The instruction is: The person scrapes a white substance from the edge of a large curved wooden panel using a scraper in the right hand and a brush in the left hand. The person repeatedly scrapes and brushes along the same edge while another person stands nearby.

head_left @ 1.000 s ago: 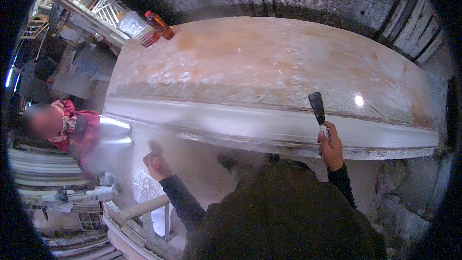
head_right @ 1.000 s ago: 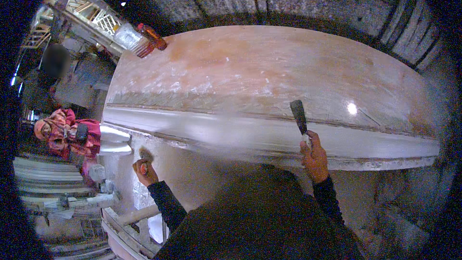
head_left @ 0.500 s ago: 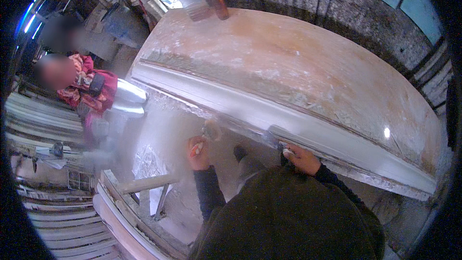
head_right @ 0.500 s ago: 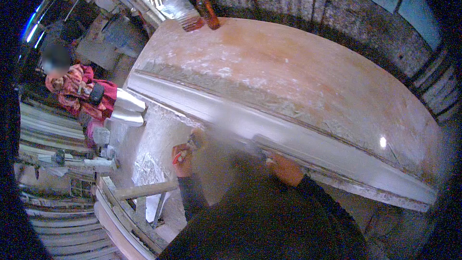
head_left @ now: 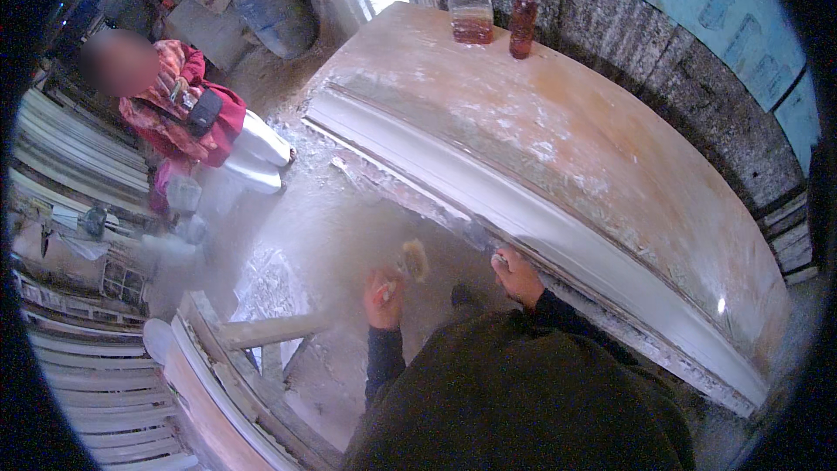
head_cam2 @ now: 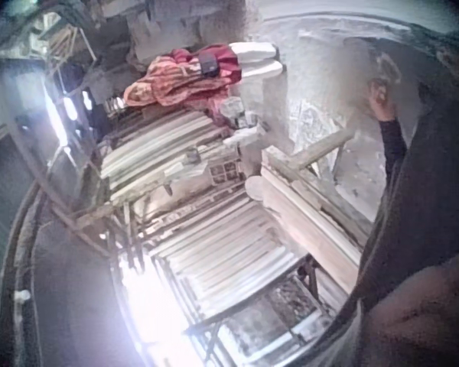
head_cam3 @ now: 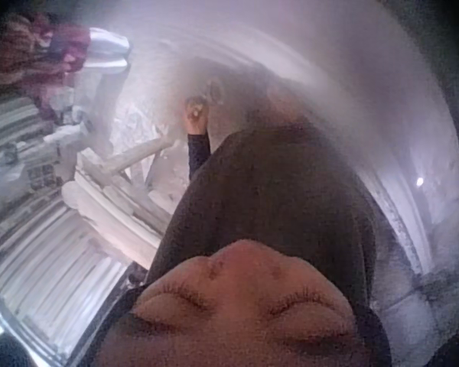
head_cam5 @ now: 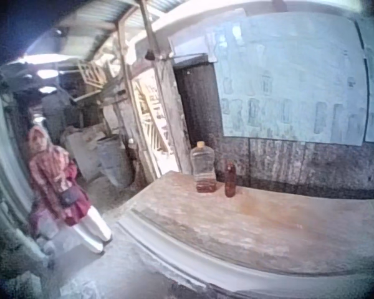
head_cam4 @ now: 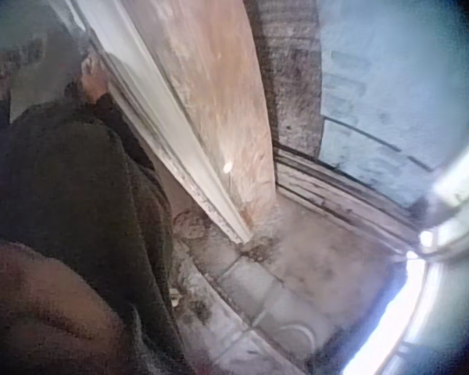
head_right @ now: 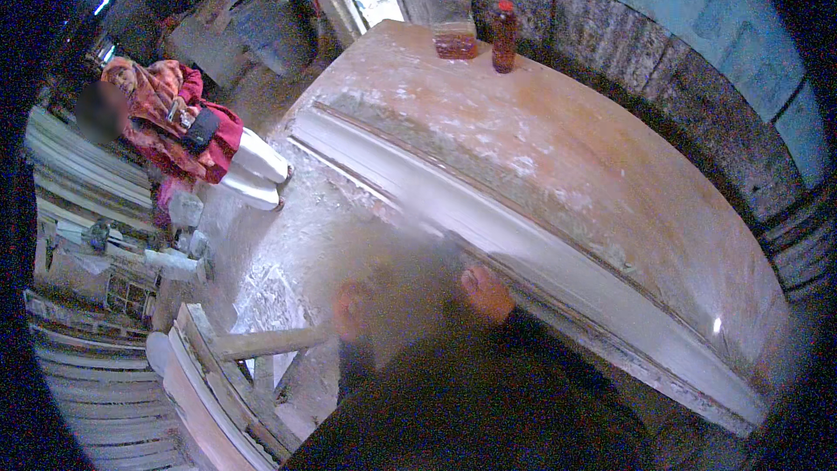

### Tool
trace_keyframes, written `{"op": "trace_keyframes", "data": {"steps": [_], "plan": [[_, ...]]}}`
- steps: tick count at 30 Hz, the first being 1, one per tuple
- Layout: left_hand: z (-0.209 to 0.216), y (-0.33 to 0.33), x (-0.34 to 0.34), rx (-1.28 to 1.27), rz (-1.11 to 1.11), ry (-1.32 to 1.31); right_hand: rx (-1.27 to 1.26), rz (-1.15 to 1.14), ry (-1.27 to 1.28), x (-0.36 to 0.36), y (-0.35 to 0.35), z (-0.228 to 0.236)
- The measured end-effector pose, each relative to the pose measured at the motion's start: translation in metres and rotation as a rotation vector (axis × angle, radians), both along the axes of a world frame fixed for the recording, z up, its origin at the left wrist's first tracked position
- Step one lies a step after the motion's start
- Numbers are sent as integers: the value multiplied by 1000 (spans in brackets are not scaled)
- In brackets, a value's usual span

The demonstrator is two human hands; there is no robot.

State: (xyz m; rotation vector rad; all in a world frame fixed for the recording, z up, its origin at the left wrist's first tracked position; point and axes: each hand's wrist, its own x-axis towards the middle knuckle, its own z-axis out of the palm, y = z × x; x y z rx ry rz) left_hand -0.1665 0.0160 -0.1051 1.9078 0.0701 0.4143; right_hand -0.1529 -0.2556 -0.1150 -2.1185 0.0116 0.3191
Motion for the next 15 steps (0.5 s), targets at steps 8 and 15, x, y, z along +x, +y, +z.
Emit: {"op": "trace_keyframes", "data": {"steps": [8, 15], "plan": [[-25, 53, 18, 191, -2, 129, 62, -45, 15, 5, 12, 19], [20, 39, 50, 164, -133, -28, -99, -88, -122, -7, -5, 21]]}}
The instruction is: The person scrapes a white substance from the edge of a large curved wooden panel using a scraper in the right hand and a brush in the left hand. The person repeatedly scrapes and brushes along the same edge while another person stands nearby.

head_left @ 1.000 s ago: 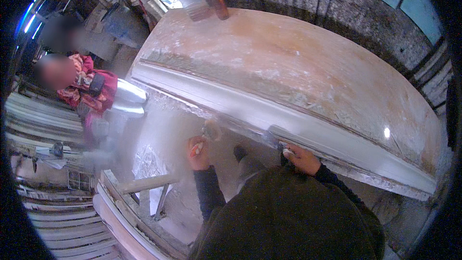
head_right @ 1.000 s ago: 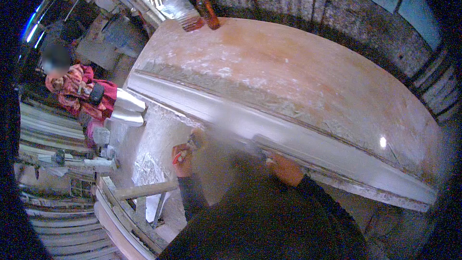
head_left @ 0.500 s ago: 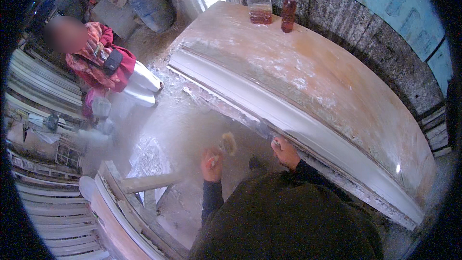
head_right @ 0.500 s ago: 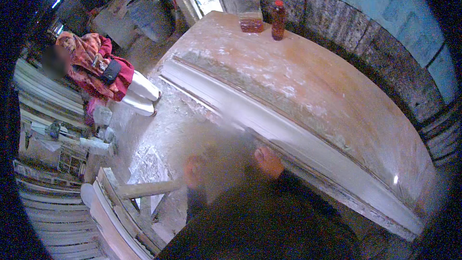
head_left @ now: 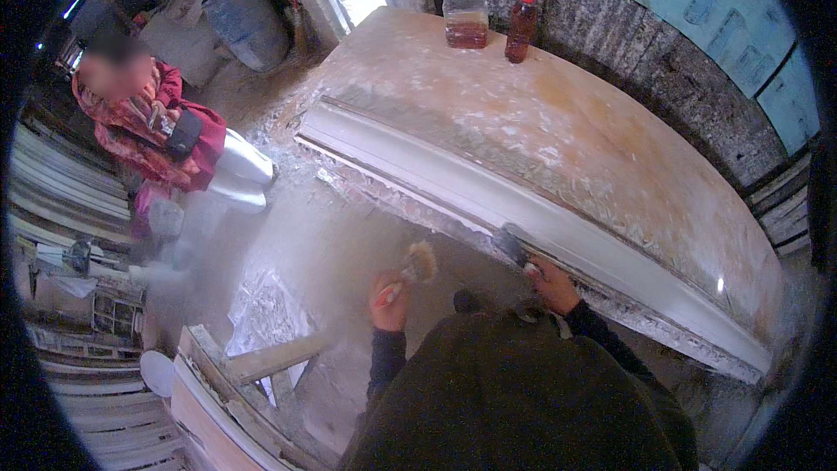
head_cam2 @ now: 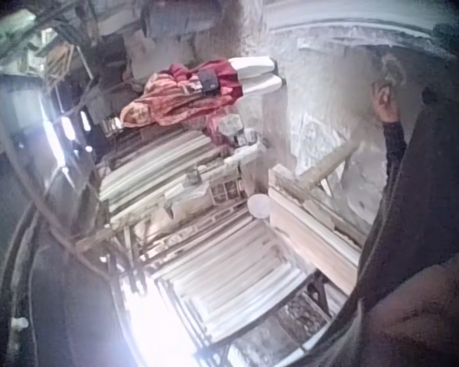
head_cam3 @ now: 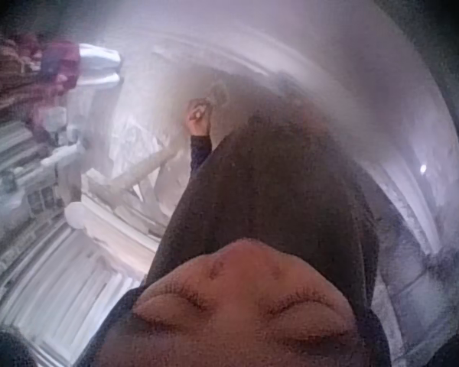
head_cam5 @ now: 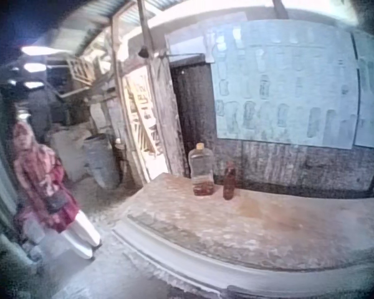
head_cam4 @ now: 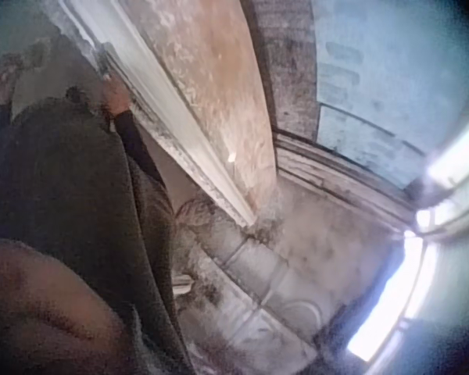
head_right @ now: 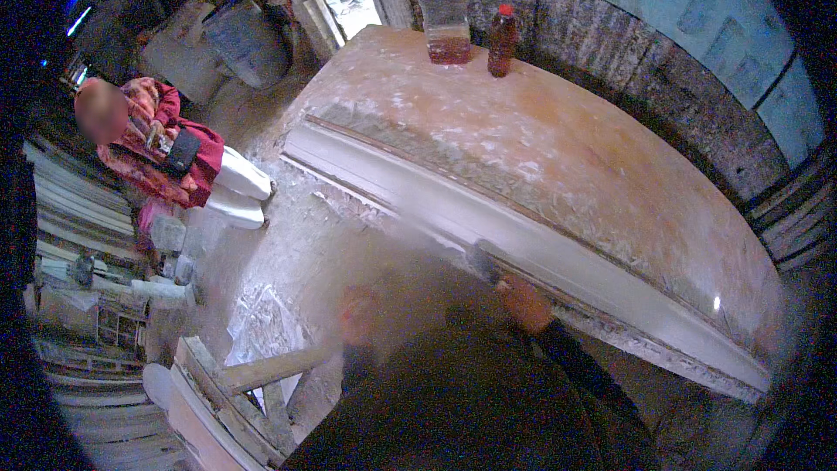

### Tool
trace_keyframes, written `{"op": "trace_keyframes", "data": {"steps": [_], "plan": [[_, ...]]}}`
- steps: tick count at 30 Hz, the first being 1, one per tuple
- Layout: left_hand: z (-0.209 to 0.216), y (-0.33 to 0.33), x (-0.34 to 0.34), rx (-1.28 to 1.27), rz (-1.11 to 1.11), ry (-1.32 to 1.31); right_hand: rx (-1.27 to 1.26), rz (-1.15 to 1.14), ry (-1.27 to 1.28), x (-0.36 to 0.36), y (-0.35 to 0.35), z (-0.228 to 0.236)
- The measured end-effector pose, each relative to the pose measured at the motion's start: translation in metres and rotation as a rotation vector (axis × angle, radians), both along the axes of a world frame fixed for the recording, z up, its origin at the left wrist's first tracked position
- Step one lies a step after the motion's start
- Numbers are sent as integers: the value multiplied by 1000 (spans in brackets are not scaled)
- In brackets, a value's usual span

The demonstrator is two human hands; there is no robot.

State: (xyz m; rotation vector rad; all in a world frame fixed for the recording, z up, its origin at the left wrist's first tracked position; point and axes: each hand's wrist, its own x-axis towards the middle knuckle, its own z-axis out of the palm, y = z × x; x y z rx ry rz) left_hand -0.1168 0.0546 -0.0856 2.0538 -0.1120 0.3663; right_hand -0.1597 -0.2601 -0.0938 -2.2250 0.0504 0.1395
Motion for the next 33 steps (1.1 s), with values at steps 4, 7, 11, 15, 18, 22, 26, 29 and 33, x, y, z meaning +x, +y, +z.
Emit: {"op": "trace_keyframes", "data": {"steps": [4, 7, 11, 15, 18, 22, 26, 29, 33], "plan": [[-21, 0, 9, 82, -62, -27, 3, 44, 146, 33, 38, -15], [0, -3, 10, 17, -76, 79, -43, 46, 141, 30, 48, 22], [-7, 7, 10, 150, -66, -66, -101, 8, 266, 6, 27, 35], [-2, 8, 10, 43, -56, 34, -44, -20, 137, 13, 31, 11], [0, 9, 12, -24, -40, 78, 2, 32, -31, 56, 60, -20], [-5, 7, 21, -153, -7, 46, 44, 141, 88, 102, 103, 7], [-3, -3, 32, -147, 52, 18, 78, 32, 4, 106, 96, 15], [-26, -24, 30, -644, 1, 297, 245, -188, 123, 93, 62, 27], [-48, -69, 38, -487, -392, 109, 409, -288, 15, 61, 30, 52]]}}
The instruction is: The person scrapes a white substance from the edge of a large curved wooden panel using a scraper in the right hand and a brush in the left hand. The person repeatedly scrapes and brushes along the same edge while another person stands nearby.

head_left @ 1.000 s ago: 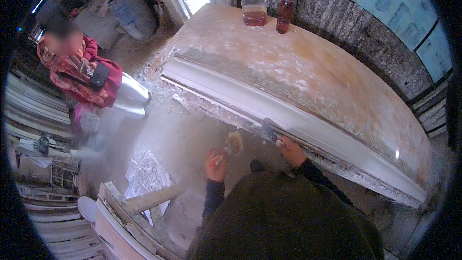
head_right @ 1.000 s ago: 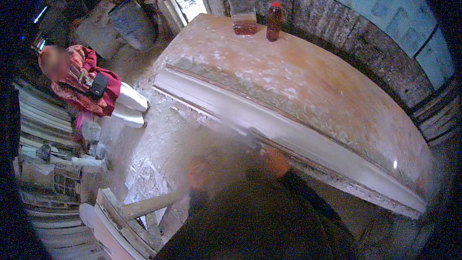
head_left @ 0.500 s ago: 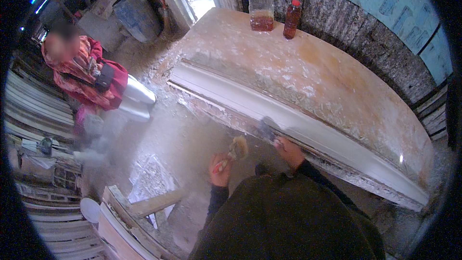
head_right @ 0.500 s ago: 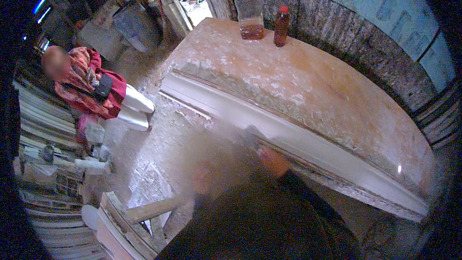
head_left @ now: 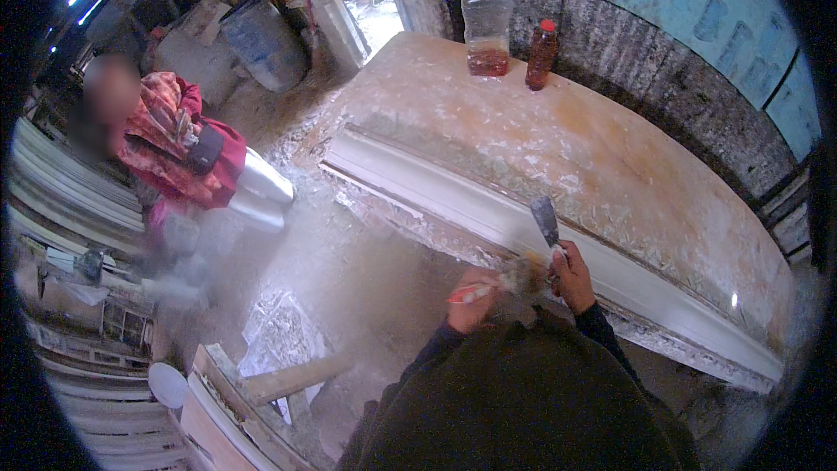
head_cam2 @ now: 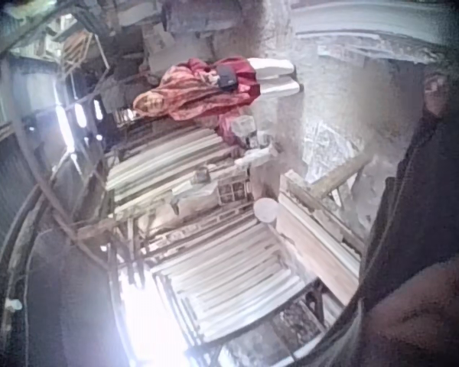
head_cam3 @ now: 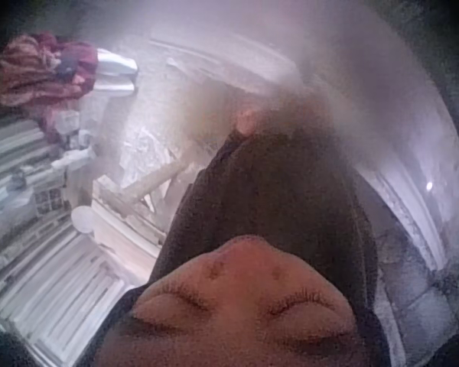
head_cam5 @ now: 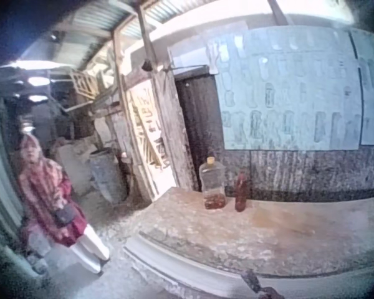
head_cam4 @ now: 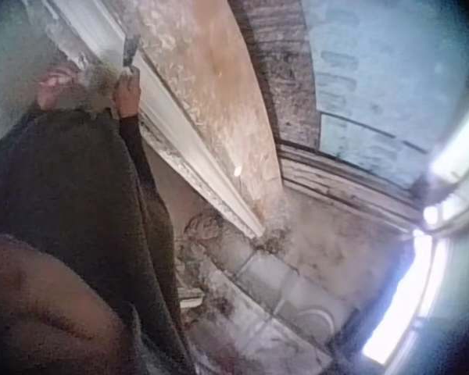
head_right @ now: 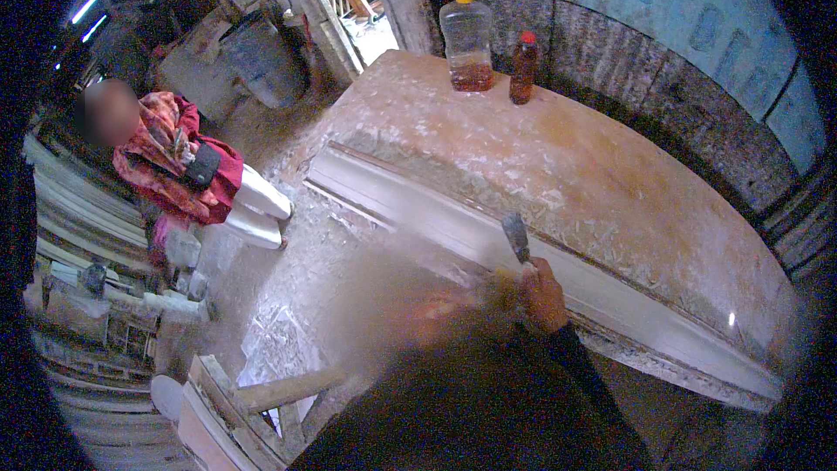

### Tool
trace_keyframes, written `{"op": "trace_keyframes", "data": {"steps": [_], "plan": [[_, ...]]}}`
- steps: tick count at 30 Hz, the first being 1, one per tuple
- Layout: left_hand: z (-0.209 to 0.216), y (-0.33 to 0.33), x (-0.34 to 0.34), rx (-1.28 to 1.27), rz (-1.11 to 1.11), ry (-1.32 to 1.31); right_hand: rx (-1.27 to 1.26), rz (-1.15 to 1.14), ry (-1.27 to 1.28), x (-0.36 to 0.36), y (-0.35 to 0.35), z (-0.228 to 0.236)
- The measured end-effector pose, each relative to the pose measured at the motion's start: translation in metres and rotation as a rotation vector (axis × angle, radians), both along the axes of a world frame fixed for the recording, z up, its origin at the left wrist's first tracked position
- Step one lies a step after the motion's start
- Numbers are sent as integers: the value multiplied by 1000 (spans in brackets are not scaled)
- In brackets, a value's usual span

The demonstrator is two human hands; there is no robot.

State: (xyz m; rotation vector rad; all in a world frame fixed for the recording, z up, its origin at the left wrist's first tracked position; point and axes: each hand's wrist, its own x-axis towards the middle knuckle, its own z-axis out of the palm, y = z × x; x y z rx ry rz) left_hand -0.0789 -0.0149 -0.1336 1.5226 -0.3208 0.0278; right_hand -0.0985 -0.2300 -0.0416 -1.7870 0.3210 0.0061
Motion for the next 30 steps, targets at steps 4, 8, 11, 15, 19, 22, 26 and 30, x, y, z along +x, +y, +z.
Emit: {"op": "trace_keyframes", "data": {"steps": [4, 8, 11, 15, 19, 22, 26, 30], "plan": [[10, -29, 7, -58, -180, 152, -92, -120, 73, -30, -17, -16], [-37, 56, 60, 804, 43, -5, -106, -196, 76, -53, -25, -20], [15, 119, 86, 575, 394, -137, -103, -230, 60, -62, -29, -22], [64, 135, 86, 74, 586, 98, -125, -228, 55, -64, -24, -10], [26, 115, 79, 246, 394, -116, -171, -173, -4, -64, -22, -7], [15, 49, 52, 740, 303, -309, -229, -164, 127, -66, -18, 15], [86, -36, 1, 1049, -257, -235, -281, -194, 135, -78, -26, 11], [84, -68, -23, 481, -630, -478, -303, -268, 58, -88, -32, 14]]}}
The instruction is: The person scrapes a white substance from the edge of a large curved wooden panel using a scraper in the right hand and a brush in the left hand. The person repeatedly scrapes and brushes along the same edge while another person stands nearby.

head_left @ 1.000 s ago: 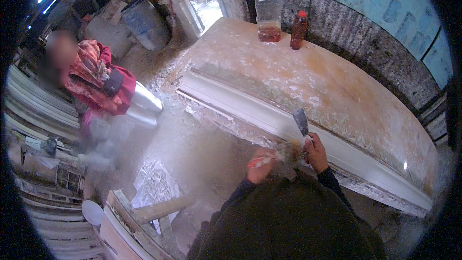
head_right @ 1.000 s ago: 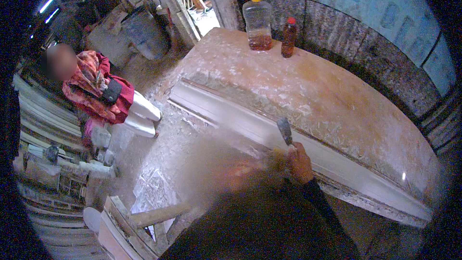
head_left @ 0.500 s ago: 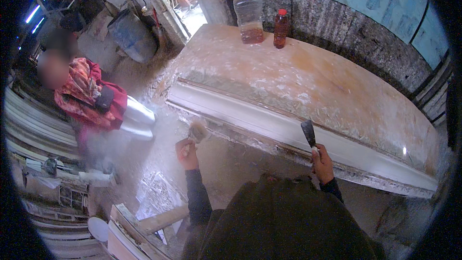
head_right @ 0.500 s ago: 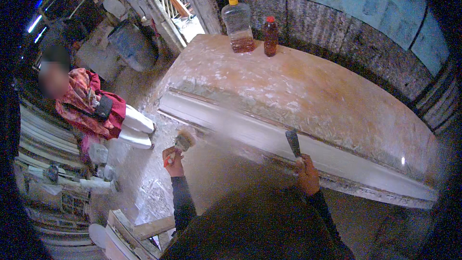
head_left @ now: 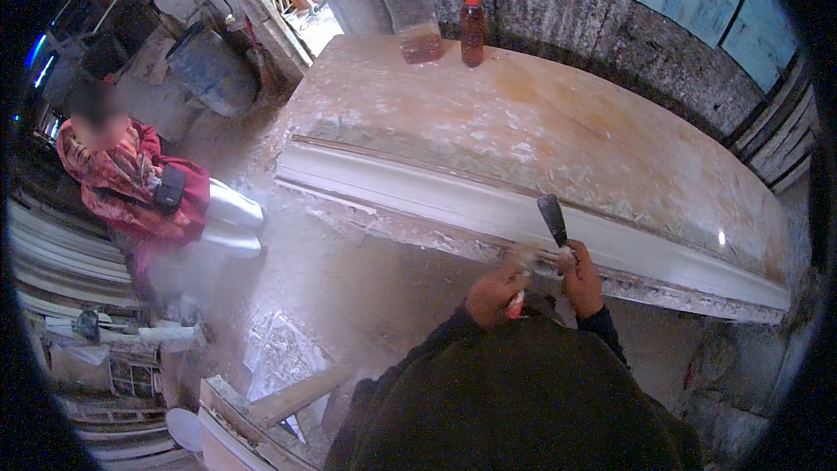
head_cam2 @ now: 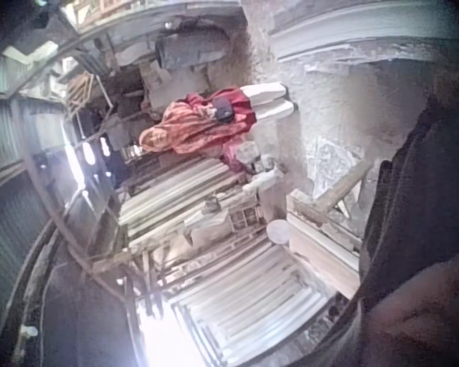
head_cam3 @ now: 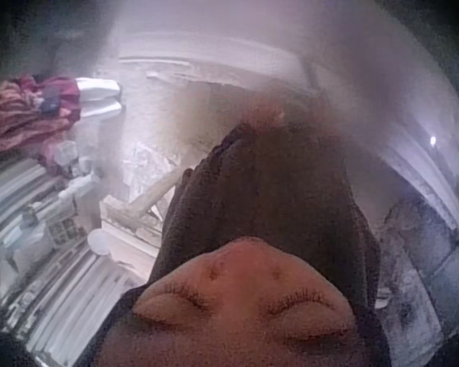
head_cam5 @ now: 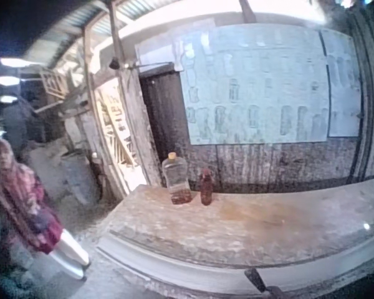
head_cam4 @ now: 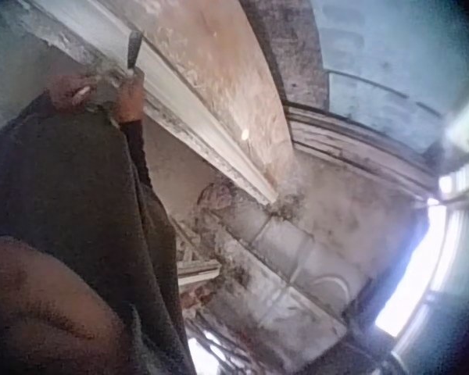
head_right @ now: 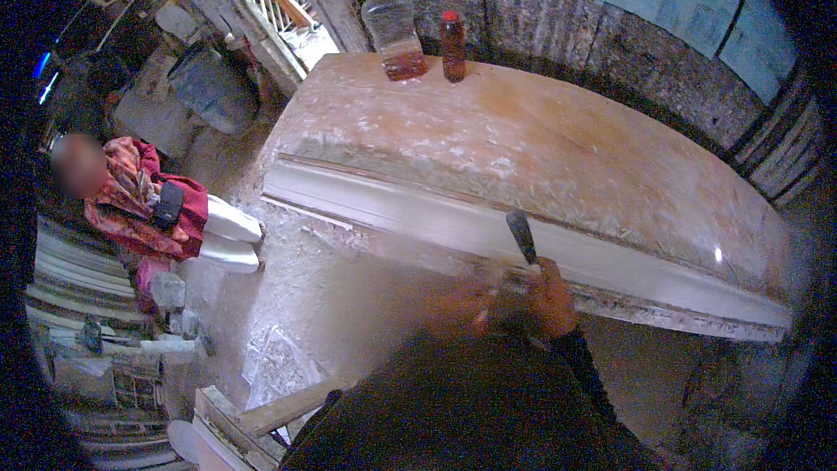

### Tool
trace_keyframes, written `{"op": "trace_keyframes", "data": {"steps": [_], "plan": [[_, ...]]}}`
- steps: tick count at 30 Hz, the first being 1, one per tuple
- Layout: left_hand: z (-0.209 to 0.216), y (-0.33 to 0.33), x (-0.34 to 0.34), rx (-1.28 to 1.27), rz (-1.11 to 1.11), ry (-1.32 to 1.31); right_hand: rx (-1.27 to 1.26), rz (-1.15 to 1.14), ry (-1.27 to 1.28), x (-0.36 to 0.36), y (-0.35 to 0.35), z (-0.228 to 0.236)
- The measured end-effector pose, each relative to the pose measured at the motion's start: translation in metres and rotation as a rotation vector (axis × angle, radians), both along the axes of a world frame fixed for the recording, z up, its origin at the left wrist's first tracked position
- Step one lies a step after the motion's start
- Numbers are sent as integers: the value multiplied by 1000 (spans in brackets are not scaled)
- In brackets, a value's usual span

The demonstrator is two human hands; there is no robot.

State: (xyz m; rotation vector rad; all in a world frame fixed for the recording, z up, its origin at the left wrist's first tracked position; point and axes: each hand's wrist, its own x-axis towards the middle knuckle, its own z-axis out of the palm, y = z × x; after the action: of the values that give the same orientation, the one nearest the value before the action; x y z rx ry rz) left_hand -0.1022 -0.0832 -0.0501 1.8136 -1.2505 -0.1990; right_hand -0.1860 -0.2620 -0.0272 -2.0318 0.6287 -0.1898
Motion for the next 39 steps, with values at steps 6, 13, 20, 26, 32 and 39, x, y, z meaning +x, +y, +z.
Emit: {"op": "trace_keyframes", "data": {"steps": [6, 13, 20, 26, 32, 39], "plan": [[-25, 9, 0, -268, 27, 421, -2, -81, -73, -16, -26, -5], [-118, 168, 41, -257, 812, 437, -138, 304, 26, -13, -23, -70], [-82, 220, -2, -127, 1294, 278, 15, 632, -186, 61, 41, -120], [-109, 202, -48, -415, 1305, 469, 32, 704, 5, 153, 121, -114], [-114, 185, -70, -159, 1249, 167, -38, 636, -97, 195, 192, -77], [-82, 168, -66, -517, 1389, 714, 48, 931, 77, 156, 135, -64]]}}
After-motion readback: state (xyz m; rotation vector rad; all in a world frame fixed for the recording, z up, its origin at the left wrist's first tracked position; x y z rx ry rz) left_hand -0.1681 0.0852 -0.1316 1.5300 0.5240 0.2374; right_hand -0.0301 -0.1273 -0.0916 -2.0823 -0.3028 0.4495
